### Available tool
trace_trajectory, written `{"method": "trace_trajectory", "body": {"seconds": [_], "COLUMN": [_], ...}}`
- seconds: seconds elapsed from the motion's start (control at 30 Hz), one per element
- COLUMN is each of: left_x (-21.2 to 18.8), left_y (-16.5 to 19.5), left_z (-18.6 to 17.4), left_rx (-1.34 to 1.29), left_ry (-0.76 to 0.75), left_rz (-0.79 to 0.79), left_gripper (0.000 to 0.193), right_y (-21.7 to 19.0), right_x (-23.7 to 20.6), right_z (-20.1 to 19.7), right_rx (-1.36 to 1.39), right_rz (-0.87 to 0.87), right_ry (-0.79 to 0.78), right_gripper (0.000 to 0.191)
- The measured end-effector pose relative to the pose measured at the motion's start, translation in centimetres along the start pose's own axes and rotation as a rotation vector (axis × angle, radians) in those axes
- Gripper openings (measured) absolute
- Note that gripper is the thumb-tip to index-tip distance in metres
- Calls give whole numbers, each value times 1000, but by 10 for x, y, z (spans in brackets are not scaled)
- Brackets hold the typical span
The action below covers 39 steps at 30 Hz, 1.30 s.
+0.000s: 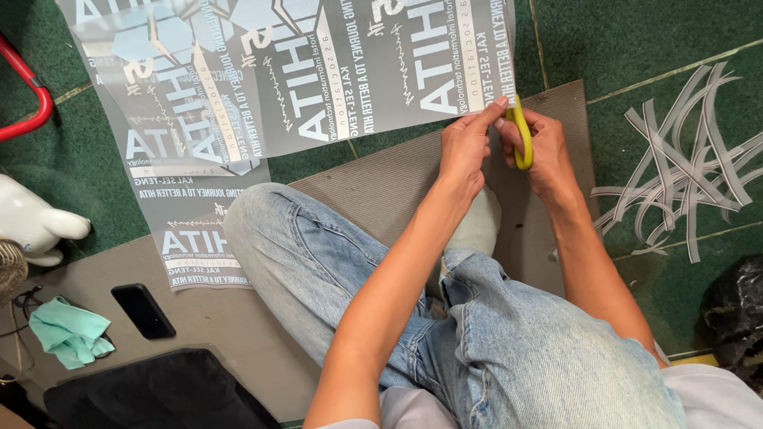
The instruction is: The person sits on the floor and uses scissors to trim excess material from printed poster sheets one at a time, placing trimmed sheets aside and discarding cut strips. They pick up each new sheet, cut along its edges, and set the finished sheet on a pile.
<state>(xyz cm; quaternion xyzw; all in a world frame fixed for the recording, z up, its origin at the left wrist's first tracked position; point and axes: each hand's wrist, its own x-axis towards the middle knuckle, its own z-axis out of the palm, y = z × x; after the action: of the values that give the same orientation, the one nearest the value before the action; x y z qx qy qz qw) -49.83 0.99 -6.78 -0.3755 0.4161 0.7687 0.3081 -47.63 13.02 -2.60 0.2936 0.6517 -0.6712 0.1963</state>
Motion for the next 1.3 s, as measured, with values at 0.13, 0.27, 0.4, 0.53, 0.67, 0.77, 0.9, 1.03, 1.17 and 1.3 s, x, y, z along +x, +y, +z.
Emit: {"method": "trace_trajectory", "body": {"seconds": [0.13,0.27,0.4,0.53,0.67,0.77,0.9,1.03,1.17,1.3], "left_x": [-1,-3,-7,-11,-13,-15,-20,-23,-24,-25], "left_y": [-2,-3,-1,2,3,2,-4,-6,-6,-6], "left_z": [1,2,3,5,5,4,2,2,2,3], "left_rx": [18,23,33,23,23,24,45,30,31,39], "left_ry": [14,19,27,15,11,5,12,8,-2,8], "left_rz": [4,-15,-33,-40,-29,-16,-26,-36,-24,-32], "left_gripper": [34,36,37,38,37,36,35,35,36,35], "right_y": [6,11,13,11,9,8,8,7,8,7], "right_x": [5,13,17,18,19,21,27,30,29,31], "right_z": [-2,-3,-5,-5,-4,-6,-10,-12,-12,-12], "right_rx": [36,54,82,101,114,91,102,75,77,103], "right_rz": [8,-29,-31,-18,18,11,8,-26,-39,-33], "right_ry": [14,12,5,8,33,35,20,4,4,7], "right_gripper": [17,18,16,14,14,15,17,21,25,16]}}
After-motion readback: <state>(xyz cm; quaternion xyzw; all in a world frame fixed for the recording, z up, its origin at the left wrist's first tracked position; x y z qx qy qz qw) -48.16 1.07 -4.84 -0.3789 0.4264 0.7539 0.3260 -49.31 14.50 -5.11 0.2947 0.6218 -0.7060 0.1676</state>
